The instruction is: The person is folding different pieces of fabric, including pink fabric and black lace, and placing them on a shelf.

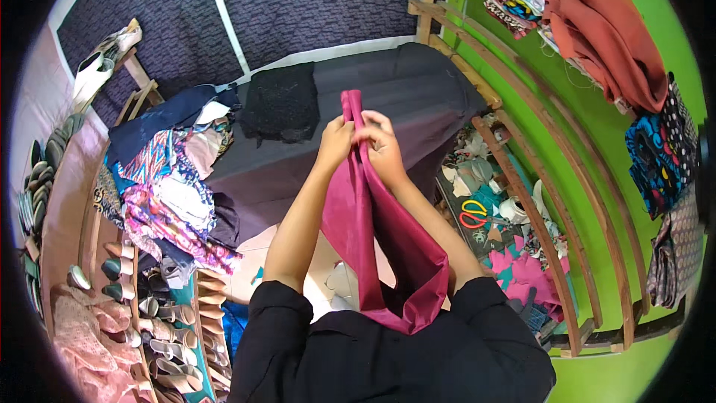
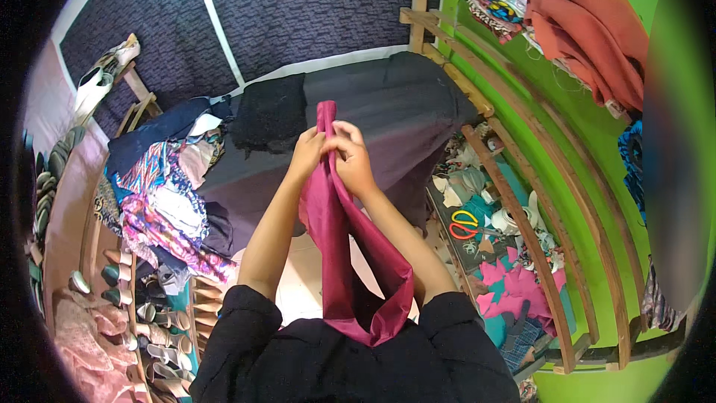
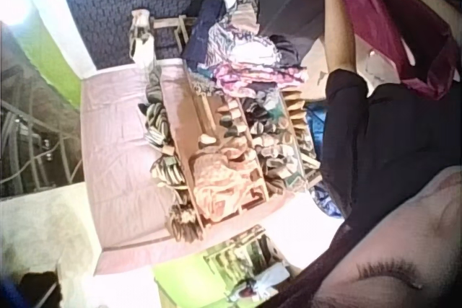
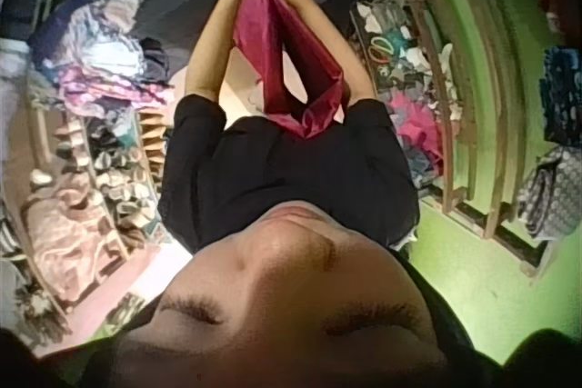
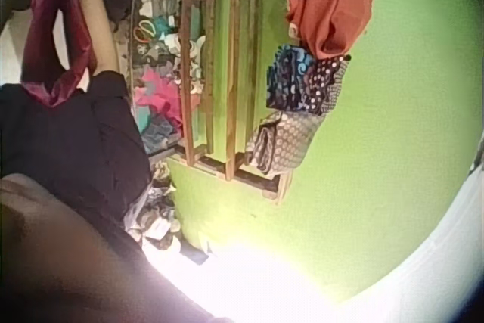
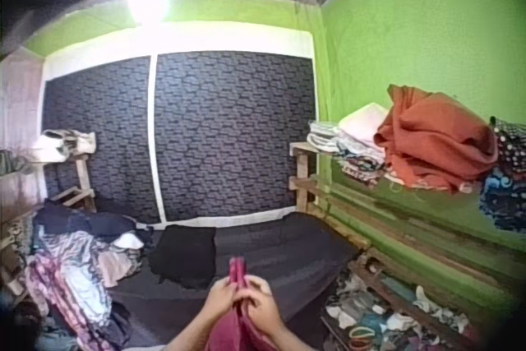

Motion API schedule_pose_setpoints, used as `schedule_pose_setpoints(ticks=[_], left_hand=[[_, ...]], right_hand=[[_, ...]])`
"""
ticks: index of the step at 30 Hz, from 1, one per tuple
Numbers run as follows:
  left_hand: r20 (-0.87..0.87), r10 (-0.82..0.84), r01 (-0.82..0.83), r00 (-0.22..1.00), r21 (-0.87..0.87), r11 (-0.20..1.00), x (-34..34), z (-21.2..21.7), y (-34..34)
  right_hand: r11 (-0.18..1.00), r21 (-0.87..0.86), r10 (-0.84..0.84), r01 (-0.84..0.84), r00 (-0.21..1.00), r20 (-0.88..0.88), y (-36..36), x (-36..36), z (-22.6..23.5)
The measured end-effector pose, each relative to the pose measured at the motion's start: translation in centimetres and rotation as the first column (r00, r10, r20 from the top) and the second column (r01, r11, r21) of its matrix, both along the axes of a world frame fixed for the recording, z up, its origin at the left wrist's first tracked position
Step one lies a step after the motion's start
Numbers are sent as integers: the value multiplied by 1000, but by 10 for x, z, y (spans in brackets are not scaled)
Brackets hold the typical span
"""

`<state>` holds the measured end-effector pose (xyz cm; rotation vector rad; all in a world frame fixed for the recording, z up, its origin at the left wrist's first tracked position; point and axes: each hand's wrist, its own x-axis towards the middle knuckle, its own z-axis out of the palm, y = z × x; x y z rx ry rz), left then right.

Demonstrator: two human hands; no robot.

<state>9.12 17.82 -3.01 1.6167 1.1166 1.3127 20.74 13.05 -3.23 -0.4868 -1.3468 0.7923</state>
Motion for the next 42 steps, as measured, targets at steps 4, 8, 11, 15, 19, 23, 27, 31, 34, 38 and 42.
schedule_pose_setpoints(ticks=[4,8,11,15,19,23,27,31,34,38,42], left_hand=[[207,-156,229,966,-403,886,31,33,-19],[-234,-128,71,964,-235,969,31,5,22],[-248,-20,-60,969,-311,949,10,-33,47],[-171,289,-326,942,-251,912,3,-50,40],[-149,267,-295,952,-220,930,20,-33,33],[-63,226,-235,972,-301,924,14,-51,38],[-73,113,-132,991,-363,923,23,-49,25],[-107,271,-282,957,-102,954,-10,-57,9],[-112,335,-347,935,-109,931,-58,-52,-4],[-22,248,-248,969,-180,952,-82,-37,-26],[-34,96,-98,995,-40,994,-90,-1,-64]], right_hand=[[964,-259,17,-66,982,-189,-5,29,-9],[952,-298,119,-67,980,158,-22,49,-13],[952,-294,239,-78,790,564,-90,69,40],[833,-545,498,-98,-300,814,-191,80,76],[949,-299,316,103,-256,914,-230,105,-5],[958,181,-128,224,-231,964,-232,128,-77],[905,196,-22,377,-419,908,-224,152,-131],[945,-57,166,323,-322,932,-212,179,-81],[966,-36,45,258,-32,998,-218,193,-5],[932,143,-245,333,287,926,-214,215,47],[824,299,-522,481,440,731,-196,236,50]])
